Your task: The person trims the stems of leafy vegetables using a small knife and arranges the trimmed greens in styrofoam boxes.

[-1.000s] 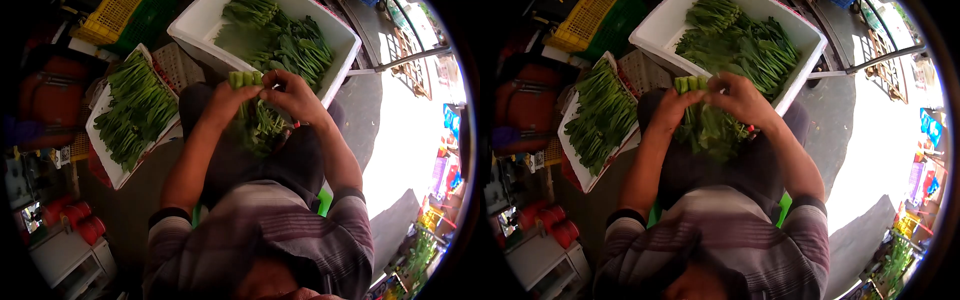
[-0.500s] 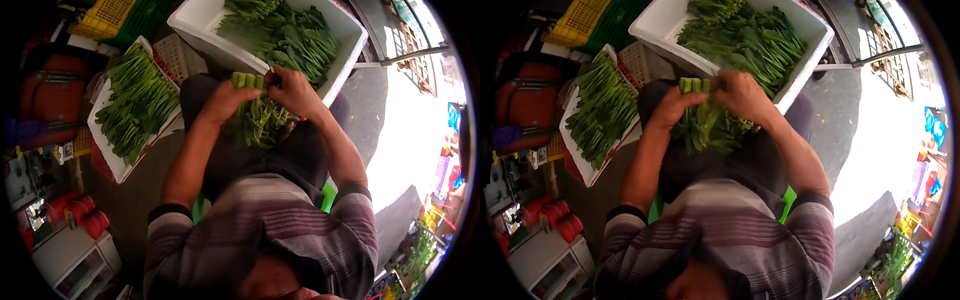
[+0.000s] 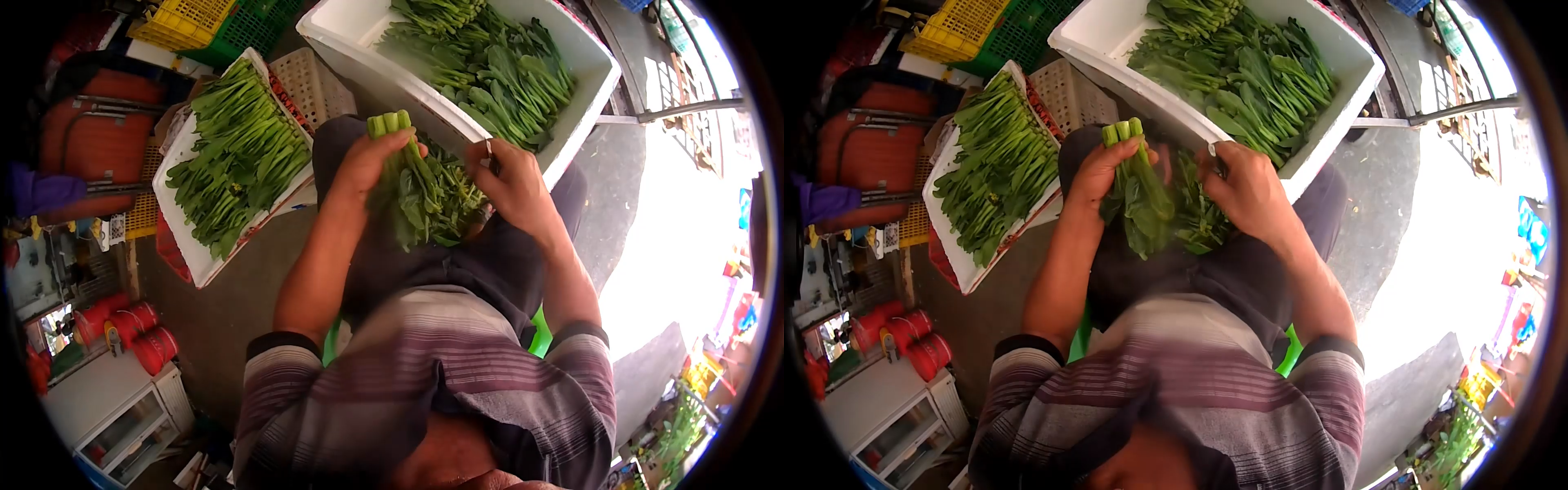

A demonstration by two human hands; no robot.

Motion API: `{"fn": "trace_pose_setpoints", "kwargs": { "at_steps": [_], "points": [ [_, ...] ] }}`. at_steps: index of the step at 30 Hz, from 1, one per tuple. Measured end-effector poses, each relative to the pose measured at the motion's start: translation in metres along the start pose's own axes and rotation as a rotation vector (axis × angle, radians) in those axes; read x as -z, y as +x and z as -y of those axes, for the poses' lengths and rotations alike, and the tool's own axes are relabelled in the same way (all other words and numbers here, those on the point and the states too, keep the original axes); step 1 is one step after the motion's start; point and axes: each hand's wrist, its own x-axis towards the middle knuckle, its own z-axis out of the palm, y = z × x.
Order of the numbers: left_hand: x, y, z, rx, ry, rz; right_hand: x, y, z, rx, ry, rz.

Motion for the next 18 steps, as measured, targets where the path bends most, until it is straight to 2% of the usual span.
{"fn": "trace_pose_setpoints", "kwargs": {
  "at_steps": [2,4,5,8,10,13,18],
  "points": [
    [-0.003,0.002,0.001,0.022,-0.048,-0.019,-0.005,-0.015,0.012,-0.036,0.258,0.038],
    [0.002,0.010,0.007,0.024,-0.090,0.004,-0.007,-0.025,0.024,-0.010,0.155,0.070],
    [0.002,0.012,0.008,0.017,-0.085,-0.001,-0.018,-0.026,0.025,0.080,0.066,-0.058],
    [0.000,0.015,0.010,-0.015,-0.059,-0.020,-0.034,-0.025,0.002,0.108,0.024,-0.154],
    [-0.003,0.013,0.013,-0.055,-0.032,-0.046,-0.031,-0.025,0.005,0.024,0.092,-0.163],
    [0.010,0.016,0.016,-0.164,0.209,-0.024,-0.025,-0.021,0.002,-0.007,0.121,-0.204],
    [0.014,0.015,0.024,-0.195,0.148,0.097,-0.012,-0.015,-0.004,-0.141,0.260,-0.198]
  ]
}}
